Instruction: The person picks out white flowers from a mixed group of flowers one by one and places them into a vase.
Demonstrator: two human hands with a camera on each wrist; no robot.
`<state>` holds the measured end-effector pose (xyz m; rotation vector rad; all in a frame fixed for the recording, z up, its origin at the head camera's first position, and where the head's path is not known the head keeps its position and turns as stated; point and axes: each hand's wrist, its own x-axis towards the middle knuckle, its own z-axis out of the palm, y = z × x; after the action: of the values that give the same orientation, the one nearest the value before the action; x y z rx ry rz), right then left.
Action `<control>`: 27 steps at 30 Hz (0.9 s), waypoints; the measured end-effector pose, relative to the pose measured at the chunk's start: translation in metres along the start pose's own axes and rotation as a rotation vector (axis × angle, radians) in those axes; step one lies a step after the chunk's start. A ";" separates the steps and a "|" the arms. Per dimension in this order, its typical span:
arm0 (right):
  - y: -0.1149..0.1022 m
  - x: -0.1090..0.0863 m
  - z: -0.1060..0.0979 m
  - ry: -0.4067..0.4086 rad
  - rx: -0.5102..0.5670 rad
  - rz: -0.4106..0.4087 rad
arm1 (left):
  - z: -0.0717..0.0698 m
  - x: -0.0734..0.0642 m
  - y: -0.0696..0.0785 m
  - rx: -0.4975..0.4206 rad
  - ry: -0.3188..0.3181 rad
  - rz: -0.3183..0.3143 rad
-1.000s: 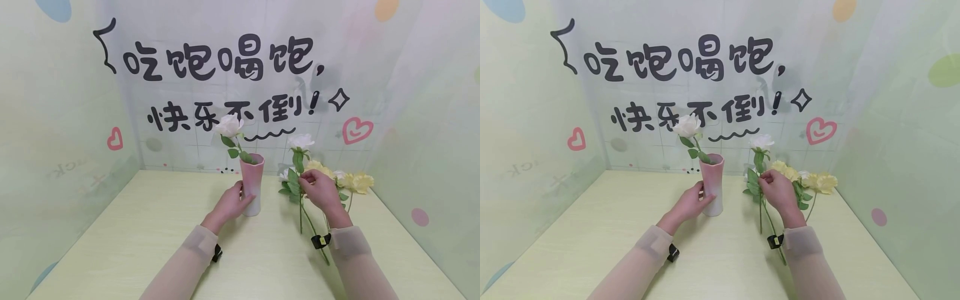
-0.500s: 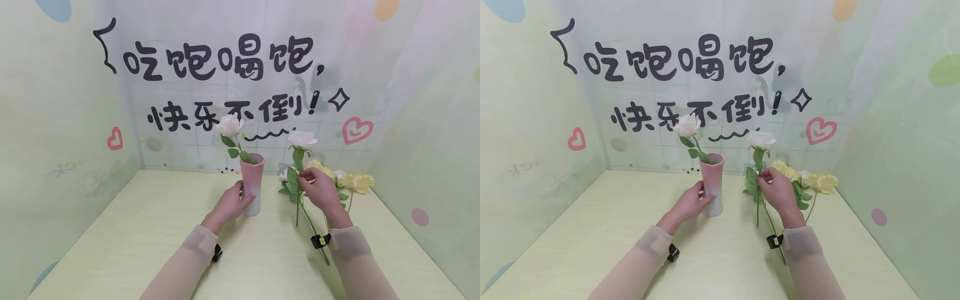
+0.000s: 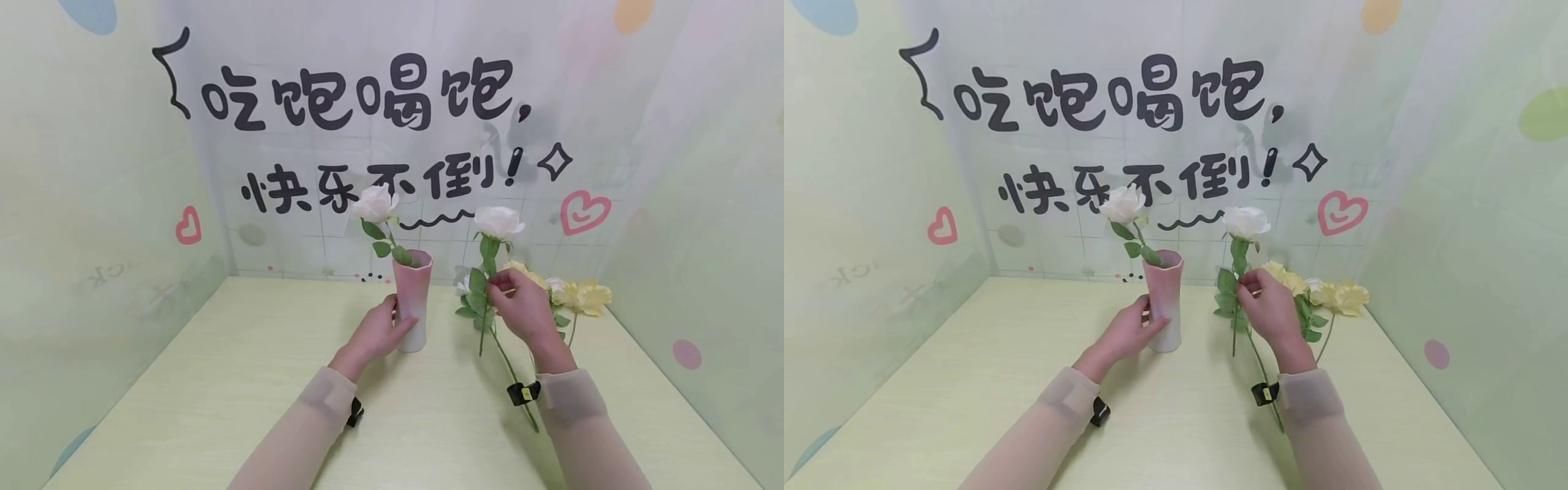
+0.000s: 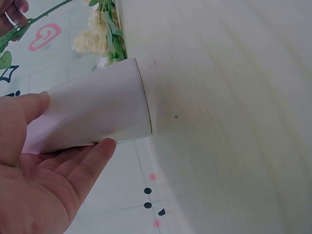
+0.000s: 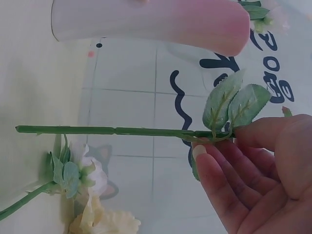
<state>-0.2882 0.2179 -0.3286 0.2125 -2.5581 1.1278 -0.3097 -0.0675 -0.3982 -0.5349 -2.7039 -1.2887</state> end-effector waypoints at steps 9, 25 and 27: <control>-0.005 -0.002 0.000 0.033 0.006 -0.010 | 0.000 0.000 0.000 0.004 0.000 -0.002; -0.014 -0.005 -0.001 0.039 -0.004 -0.011 | -0.001 -0.001 0.000 -0.004 -0.013 -0.006; -0.015 -0.006 -0.001 0.044 0.001 -0.015 | -0.001 0.000 0.000 0.001 -0.014 -0.006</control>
<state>-0.2781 0.2091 -0.3200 0.2044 -2.5136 1.1165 -0.3100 -0.0684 -0.3973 -0.5390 -2.7192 -1.2903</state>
